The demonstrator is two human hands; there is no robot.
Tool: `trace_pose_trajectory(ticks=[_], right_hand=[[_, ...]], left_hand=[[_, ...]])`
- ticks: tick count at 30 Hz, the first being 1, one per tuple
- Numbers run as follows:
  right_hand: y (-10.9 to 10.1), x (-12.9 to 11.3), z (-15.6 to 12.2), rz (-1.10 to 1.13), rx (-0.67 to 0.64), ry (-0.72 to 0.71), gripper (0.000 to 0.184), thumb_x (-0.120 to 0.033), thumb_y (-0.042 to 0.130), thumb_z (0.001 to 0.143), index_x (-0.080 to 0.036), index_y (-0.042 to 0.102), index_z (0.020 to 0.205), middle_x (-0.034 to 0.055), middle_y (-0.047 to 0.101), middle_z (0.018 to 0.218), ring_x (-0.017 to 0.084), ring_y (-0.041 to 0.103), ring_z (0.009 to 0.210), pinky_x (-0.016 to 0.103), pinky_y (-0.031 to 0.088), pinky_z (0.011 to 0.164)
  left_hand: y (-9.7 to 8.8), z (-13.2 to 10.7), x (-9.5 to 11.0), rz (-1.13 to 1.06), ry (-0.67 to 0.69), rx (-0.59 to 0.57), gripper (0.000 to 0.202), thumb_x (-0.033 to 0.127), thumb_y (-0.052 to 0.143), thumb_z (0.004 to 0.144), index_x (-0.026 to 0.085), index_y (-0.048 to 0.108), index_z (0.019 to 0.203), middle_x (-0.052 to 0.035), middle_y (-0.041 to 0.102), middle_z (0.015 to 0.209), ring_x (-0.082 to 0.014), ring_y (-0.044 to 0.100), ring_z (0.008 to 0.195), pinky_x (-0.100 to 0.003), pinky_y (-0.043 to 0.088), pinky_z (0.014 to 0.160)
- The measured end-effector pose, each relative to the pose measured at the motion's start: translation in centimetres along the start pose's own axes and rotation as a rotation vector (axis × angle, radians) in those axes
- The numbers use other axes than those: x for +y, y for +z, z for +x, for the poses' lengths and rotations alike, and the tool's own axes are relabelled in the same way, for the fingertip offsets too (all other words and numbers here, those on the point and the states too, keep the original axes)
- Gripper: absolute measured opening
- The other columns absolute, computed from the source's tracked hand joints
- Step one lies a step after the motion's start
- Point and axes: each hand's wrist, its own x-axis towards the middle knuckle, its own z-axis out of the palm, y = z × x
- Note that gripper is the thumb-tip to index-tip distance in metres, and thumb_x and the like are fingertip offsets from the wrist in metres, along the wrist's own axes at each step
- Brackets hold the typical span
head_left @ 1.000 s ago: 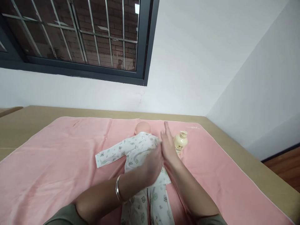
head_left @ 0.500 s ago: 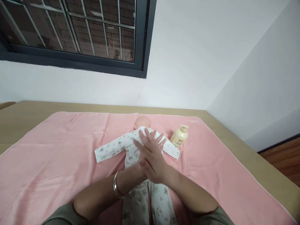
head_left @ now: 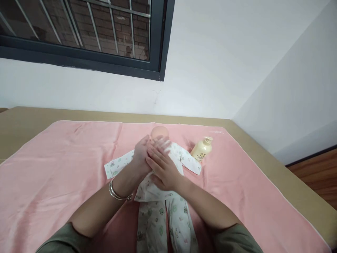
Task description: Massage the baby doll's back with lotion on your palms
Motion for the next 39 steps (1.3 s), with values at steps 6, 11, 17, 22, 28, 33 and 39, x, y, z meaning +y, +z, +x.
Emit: trace_pose_trajectory(ticks=[6, 11, 17, 22, 28, 33, 39], right_hand=[[1.3, 3.4, -0.1, -0.064, -0.004, 0.449, 0.05, -0.028, 0.047, 0.093, -0.017, 0.053, 0.141, 0.0141, 0.041, 0.155, 0.027, 0.029, 0.149, 0.055, 0.024, 0.12], [1.2, 5.1, 0.2, -0.004, -0.175, 0.464, 0.047, -0.034, 0.044, 0.099, -0.021, 0.052, 0.143, 0.0098, 0.043, 0.155, 0.027, 0.027, 0.149, 0.055, 0.02, 0.121], [1.2, 4.7, 1.4, -0.121, -0.227, 0.608, 0.061, -0.038, 0.042, 0.099, -0.005, 0.037, 0.151, 0.022, 0.032, 0.158, 0.032, 0.024, 0.15, 0.052, 0.022, 0.12], [0.2, 3.6, -1.1, -0.054, -0.274, 0.2, 0.053, -0.028, 0.048, 0.096, -0.019, 0.046, 0.148, 0.0103, 0.039, 0.157, 0.027, 0.022, 0.151, 0.056, 0.015, 0.123], [-0.8, 6.9, -2.6, 0.048, -0.191, 0.392, 0.048, -0.031, 0.034, 0.102, -0.021, 0.048, 0.146, 0.0107, 0.042, 0.155, 0.022, 0.031, 0.148, 0.052, 0.027, 0.12], [0.5, 3.2, -1.8, -0.044, -0.196, 0.36, 0.057, -0.037, 0.051, 0.094, -0.015, 0.048, 0.146, 0.0141, 0.032, 0.16, 0.033, 0.014, 0.152, 0.062, 0.017, 0.12], [0.5, 2.7, -4.4, -0.054, -0.041, 0.419, 0.04, -0.023, 0.042, 0.092, -0.022, 0.069, 0.122, 0.0057, 0.06, 0.14, 0.022, 0.042, 0.142, 0.047, 0.028, 0.12]], left_hand=[[-2.4, 1.4, -1.4, 0.288, 0.492, 0.462, 0.025, 0.035, 0.045, 0.089, 0.023, 0.063, 0.101, -0.0076, 0.067, 0.117, -0.0236, 0.057, 0.122, -0.044, 0.038, 0.113], [-3.2, 1.6, -5.7, 0.573, 0.513, 0.427, 0.02, 0.03, 0.048, 0.088, 0.025, 0.065, 0.096, -0.005, 0.071, 0.108, -0.0242, 0.059, 0.117, -0.046, 0.016, 0.124], [-3.7, 1.9, -6.8, 0.641, 0.549, 0.439, 0.025, 0.029, 0.043, 0.092, 0.025, 0.063, 0.106, -0.0081, 0.067, 0.122, -0.0229, 0.055, 0.125, -0.044, 0.009, 0.125], [-4.1, 1.4, -7.1, 0.681, 0.564, 0.401, 0.029, 0.032, 0.039, 0.094, 0.024, 0.06, 0.113, -0.009, 0.065, 0.127, -0.0231, 0.052, 0.129, -0.045, 0.009, 0.125], [-4.2, 1.4, -7.5, 0.71, 0.565, 0.349, 0.026, 0.033, 0.04, 0.095, 0.024, 0.06, 0.108, -0.0088, 0.062, 0.129, -0.026, 0.046, 0.135, -0.047, 0.007, 0.124], [-4.2, 1.3, -7.3, 0.729, 0.538, 0.346, 0.027, 0.034, 0.038, 0.094, 0.025, 0.059, 0.109, -0.01, 0.061, 0.131, -0.0244, 0.046, 0.135, -0.048, 0.009, 0.124], [-4.5, 1.4, -7.7, 0.796, 0.617, 0.36, 0.028, 0.03, 0.036, 0.095, 0.024, 0.06, 0.11, -0.0091, 0.063, 0.13, -0.0243, 0.048, 0.134, -0.046, 0.008, 0.124]])
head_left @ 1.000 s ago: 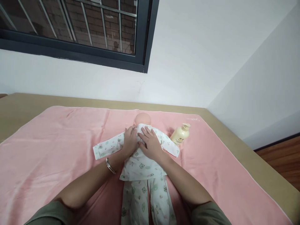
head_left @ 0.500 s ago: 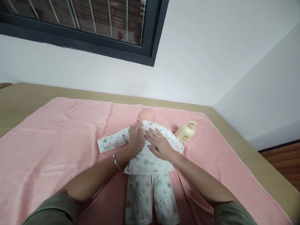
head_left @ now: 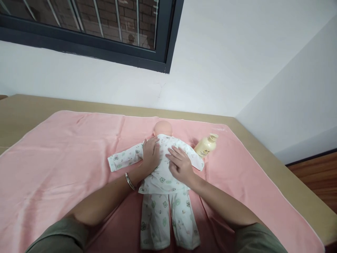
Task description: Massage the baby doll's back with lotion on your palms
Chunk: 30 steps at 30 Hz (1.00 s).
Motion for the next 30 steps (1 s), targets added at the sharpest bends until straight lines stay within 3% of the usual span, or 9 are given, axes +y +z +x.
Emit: trace_pose_trajectory(ticks=[3, 6, 9, 13, 17, 22, 25, 28, 30], right_hand=[[-0.4, 1.5, 2.0, -0.045, 0.054, 0.239, 0.043, -0.021, 0.038, 0.094, -0.016, 0.065, 0.126, 0.0109, 0.061, 0.139, 0.021, 0.049, 0.136, 0.041, 0.036, 0.115], [-0.5, 0.8, 4.9, -0.137, -0.039, 0.331, 0.042, -0.024, 0.039, 0.096, -0.012, 0.061, 0.129, 0.0159, 0.053, 0.146, 0.028, 0.044, 0.139, 0.046, 0.038, 0.111], [0.2, -1.7, 5.6, -0.211, -0.118, 0.181, 0.047, -0.027, 0.044, 0.095, -0.009, 0.054, 0.138, 0.0175, 0.042, 0.155, 0.036, 0.031, 0.145, 0.055, 0.029, 0.114], [0.7, -3.4, 3.0, -0.2, -0.166, -0.016, 0.054, -0.028, 0.046, 0.096, -0.015, 0.044, 0.148, 0.0113, 0.034, 0.16, 0.036, 0.018, 0.15, 0.058, 0.017, 0.119], [-0.4, -1.7, 1.7, -0.153, -0.129, 0.108, 0.05, -0.038, 0.043, 0.099, -0.02, 0.048, 0.146, 0.0092, 0.039, 0.158, 0.031, 0.028, 0.148, 0.052, 0.023, 0.119], [-0.2, -1.5, 4.7, -0.234, -0.136, 0.31, 0.058, -0.041, 0.043, 0.099, -0.009, 0.045, 0.147, 0.0192, 0.042, 0.154, 0.038, 0.034, 0.143, 0.053, 0.03, 0.114], [0.9, -3.4, 5.3, -0.303, -0.152, 0.215, 0.057, -0.033, 0.041, 0.099, -0.007, 0.039, 0.15, 0.0196, 0.034, 0.158, 0.04, 0.025, 0.147, 0.06, 0.023, 0.116], [1.2, -4.7, 4.0, -0.303, -0.175, 0.054, 0.055, -0.029, 0.041, 0.099, -0.012, 0.038, 0.152, 0.016, 0.029, 0.161, 0.039, 0.018, 0.15, 0.066, 0.016, 0.117], [0.7, -4.6, 2.6, -0.255, -0.2, -0.026, 0.057, -0.034, 0.045, 0.098, -0.015, 0.039, 0.152, 0.0143, 0.027, 0.162, 0.04, 0.015, 0.151, 0.067, 0.014, 0.117]], left_hand=[[0.2, 0.1, -0.3, 0.039, 0.027, 0.01, 0.029, 0.03, 0.037, 0.094, 0.023, 0.061, 0.11, -0.0091, 0.064, 0.128, -0.0251, 0.05, 0.132, -0.046, 0.011, 0.124], [0.2, 0.2, -0.5, 0.072, 0.045, 0.034, 0.03, 0.031, 0.038, 0.093, 0.022, 0.062, 0.109, -0.0098, 0.066, 0.125, -0.0248, 0.053, 0.128, -0.049, 0.017, 0.122], [0.0, 0.2, -0.5, 0.118, 0.077, 0.036, 0.032, 0.031, 0.036, 0.094, 0.021, 0.062, 0.109, -0.0108, 0.067, 0.124, -0.0253, 0.055, 0.125, -0.052, 0.024, 0.119], [-0.1, 0.2, -0.5, 0.14, 0.134, 0.02, 0.032, 0.03, 0.034, 0.095, 0.021, 0.061, 0.111, -0.0109, 0.066, 0.126, -0.024, 0.056, 0.123, -0.052, 0.028, 0.118], [0.1, 0.2, -0.8, 0.162, 0.124, 0.037, 0.033, 0.03, 0.034, 0.096, 0.02, 0.061, 0.111, -0.0109, 0.067, 0.124, -0.0242, 0.057, 0.123, -0.052, 0.028, 0.118], [0.1, 0.3, -0.8, 0.204, 0.145, 0.017, 0.033, 0.033, 0.037, 0.095, 0.02, 0.06, 0.114, -0.0118, 0.067, 0.125, -0.0258, 0.055, 0.125, -0.054, 0.026, 0.118], [-0.3, 0.5, -0.7, 0.189, 0.155, -0.017, 0.033, 0.034, 0.037, 0.095, 0.02, 0.061, 0.112, -0.011, 0.067, 0.124, -0.0249, 0.056, 0.123, -0.052, 0.028, 0.117], [-0.7, 0.7, -0.6, 0.148, 0.133, -0.042, 0.032, 0.034, 0.036, 0.095, 0.022, 0.061, 0.11, -0.0088, 0.067, 0.124, -0.0229, 0.057, 0.121, -0.049, 0.03, 0.116], [-0.7, 0.8, -0.6, 0.137, 0.112, -0.046, 0.031, 0.034, 0.035, 0.095, 0.023, 0.061, 0.11, -0.0082, 0.067, 0.123, -0.0226, 0.057, 0.121, -0.049, 0.03, 0.117]])
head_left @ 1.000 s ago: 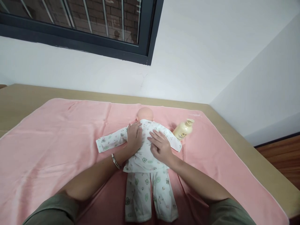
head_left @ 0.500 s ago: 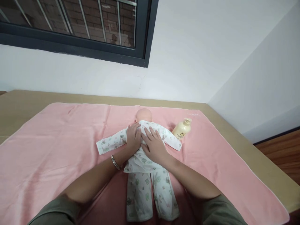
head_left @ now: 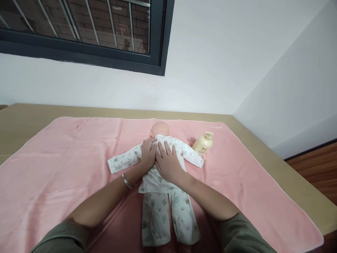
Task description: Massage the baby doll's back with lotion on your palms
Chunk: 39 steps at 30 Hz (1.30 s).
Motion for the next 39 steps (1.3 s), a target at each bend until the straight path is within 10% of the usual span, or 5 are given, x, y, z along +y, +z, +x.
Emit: trace_pose_trajectory(ticks=[4, 10, 21, 29, 39], right_hand=[[-0.4, 2.6, -2.1, 0.179, -0.02, -0.12, 0.054, -0.044, 0.047, 0.098, -0.023, 0.045, 0.148, 0.0083, 0.032, 0.161, 0.033, 0.017, 0.152, 0.062, 0.014, 0.12], [-0.5, 5.6, -1.2, 0.297, 0.093, 0.172, 0.054, -0.04, 0.046, 0.097, -0.014, 0.049, 0.145, 0.0153, 0.04, 0.156, 0.028, 0.031, 0.147, 0.05, 0.027, 0.118], [-0.9, 6.8, 4.5, 0.127, -0.144, 0.45, 0.06, -0.049, 0.026, 0.103, -0.009, 0.052, 0.139, 0.02, 0.053, 0.144, 0.032, 0.046, 0.134, 0.049, 0.026, 0.113], [-1.4, 3.4, 1.3, -0.044, -0.027, 0.21, 0.053, -0.034, 0.031, 0.102, -0.002, 0.047, 0.142, 0.0258, 0.05, 0.145, 0.034, 0.043, 0.137, 0.047, 0.025, 0.116], [-1.2, 4.9, 3.4, 0.07, -0.089, 0.314, 0.051, -0.03, 0.03, 0.103, -0.007, 0.045, 0.145, 0.0205, 0.046, 0.151, 0.032, 0.038, 0.142, 0.048, 0.027, 0.115]], left_hand=[[0.2, -0.1, 0.1, 0.037, 0.024, 0.018, 0.035, 0.033, 0.032, 0.097, 0.021, 0.059, 0.115, -0.0105, 0.064, 0.124, -0.0243, 0.055, 0.122, -0.051, 0.031, 0.116], [0.6, -1.4, 0.8, 0.127, 0.113, 0.022, 0.039, 0.035, 0.033, 0.099, 0.019, 0.055, 0.127, -0.0157, 0.052, 0.142, -0.0296, 0.041, 0.138, -0.055, 0.03, 0.116], [1.1, -2.1, 0.7, 0.227, 0.115, -0.13, 0.047, 0.026, 0.035, 0.096, 0.019, 0.045, 0.142, -0.0138, 0.043, 0.154, -0.0293, 0.031, 0.148, -0.056, 0.026, 0.121], [0.8, 0.5, -0.8, 0.313, 0.17, -0.115, 0.045, 0.03, 0.032, 0.097, 0.017, 0.051, 0.136, -0.0173, 0.057, 0.139, -0.0331, 0.043, 0.138, -0.061, 0.033, 0.114], [-0.2, 0.2, 1.6, 0.384, 0.211, -0.165, 0.039, 0.031, 0.038, 0.095, 0.017, 0.06, 0.125, -0.0157, 0.06, 0.135, -0.0315, 0.05, 0.132, -0.054, 0.037, 0.113]])
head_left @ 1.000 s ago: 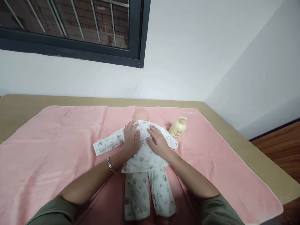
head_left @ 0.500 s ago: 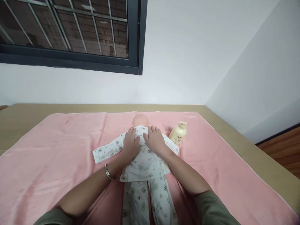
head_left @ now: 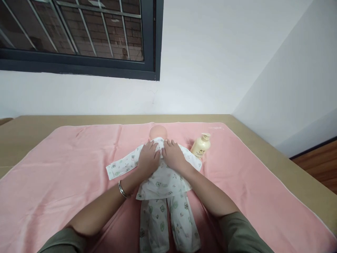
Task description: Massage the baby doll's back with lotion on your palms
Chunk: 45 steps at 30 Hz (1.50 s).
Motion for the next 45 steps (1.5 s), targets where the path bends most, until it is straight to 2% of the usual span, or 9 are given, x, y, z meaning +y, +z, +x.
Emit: trace_pose_trajectory(ticks=[5, 10, 16, 19, 24, 31, 37, 42, 45], right_hand=[[-0.3, 0.1, -0.8, 0.033, 0.001, -0.056, 0.046, -0.028, 0.031, 0.102, -0.018, 0.049, 0.143, 0.0139, 0.049, 0.15, 0.029, 0.043, 0.139, 0.047, 0.034, 0.111], [-0.5, 1.1, 0.9, 0.054, -0.012, 0.03, 0.045, -0.029, 0.031, 0.102, -0.02, 0.048, 0.142, 0.0127, 0.051, 0.148, 0.028, 0.046, 0.136, 0.049, 0.037, 0.108], [-0.2, -0.9, -2.3, -0.039, 0.017, -0.096, 0.048, -0.03, 0.036, 0.1, -0.019, 0.046, 0.146, 0.0172, 0.044, 0.153, 0.033, 0.039, 0.141, 0.053, 0.029, 0.113], [-0.2, -0.2, -1.4, 0.02, -0.017, -0.034, 0.048, -0.033, 0.033, 0.101, -0.023, 0.046, 0.146, 0.013, 0.042, 0.155, 0.032, 0.037, 0.142, 0.055, 0.028, 0.113], [-0.2, 1.9, 1.8, 0.106, -0.103, 0.175, 0.057, -0.046, 0.026, 0.103, -0.016, 0.04, 0.15, 0.017, 0.037, 0.158, 0.035, 0.035, 0.144, 0.055, 0.027, 0.113], [0.3, -0.4, -1.7, 0.0, 0.027, -0.061, 0.053, -0.041, 0.033, 0.103, -0.014, 0.043, 0.148, 0.0186, 0.043, 0.153, 0.033, 0.035, 0.143, 0.052, 0.024, 0.116], [0.8, 1.5, 1.2, 0.089, -0.002, 0.045, 0.054, -0.045, 0.029, 0.104, -0.014, 0.046, 0.144, 0.0167, 0.047, 0.15, 0.03, 0.042, 0.138, 0.047, 0.028, 0.114], [2.1, 2.4, 2.1, 0.139, 0.001, 0.087, 0.062, -0.05, 0.025, 0.104, -0.011, 0.037, 0.15, 0.0166, 0.036, 0.158, 0.033, 0.025, 0.148, 0.049, 0.019, 0.117], [2.4, 2.0, 1.7, 0.143, 0.003, 0.083, 0.062, -0.05, 0.025, 0.103, -0.012, 0.037, 0.151, 0.0153, 0.035, 0.159, 0.032, 0.023, 0.149, 0.049, 0.018, 0.118]], left_hand=[[0.0, 0.4, -0.3, 0.028, -0.089, -0.03, 0.043, 0.03, 0.036, 0.095, 0.014, 0.055, 0.13, -0.0172, 0.061, 0.134, -0.0338, 0.051, 0.131, -0.058, 0.035, 0.111], [0.1, -1.5, 1.2, 0.08, 0.017, 0.004, 0.042, 0.028, 0.04, 0.093, 0.016, 0.056, 0.13, -0.016, 0.056, 0.142, -0.0348, 0.044, 0.137, -0.056, 0.034, 0.113], [-0.5, 1.5, -0.8, -0.068, -0.147, -0.031, 0.038, 0.033, 0.038, 0.094, 0.018, 0.06, 0.12, -0.0131, 0.068, 0.117, -0.0291, 0.062, 0.112, -0.049, 0.047, 0.1], [-0.3, 1.0, -0.6, -0.021, -0.088, -0.024, 0.04, 0.032, 0.036, 0.094, 0.017, 0.059, 0.124, -0.015, 0.065, 0.124, -0.0308, 0.058, 0.12, -0.051, 0.043, 0.105], [0.1, -1.4, 1.0, 0.111, 0.018, 0.005, 0.043, 0.031, 0.039, 0.095, 0.018, 0.057, 0.132, -0.0177, 0.055, 0.141, -0.035, 0.047, 0.134, -0.055, 0.036, 0.111], [0.3, 1.1, -1.1, 0.126, 0.011, -0.076, 0.044, 0.032, 0.032, 0.097, 0.015, 0.055, 0.131, -0.0199, 0.06, 0.135, -0.0338, 0.051, 0.13, -0.059, 0.036, 0.11], [0.2, -0.9, 0.9, 0.091, 0.041, -0.014, 0.043, 0.031, 0.038, 0.095, 0.017, 0.056, 0.132, -0.0176, 0.056, 0.14, -0.0352, 0.046, 0.135, -0.055, 0.036, 0.111], [0.3, -0.3, 0.6, 0.043, -0.04, 0.009, 0.045, 0.036, 0.038, 0.096, 0.016, 0.056, 0.132, -0.0181, 0.058, 0.136, -0.0345, 0.049, 0.131, -0.055, 0.036, 0.112], [0.7, 0.1, -0.1, 0.023, -0.081, 0.025, 0.049, 0.037, 0.039, 0.095, 0.015, 0.051, 0.137, -0.0183, 0.054, 0.141, -0.0349, 0.044, 0.136, -0.057, 0.03, 0.115]])
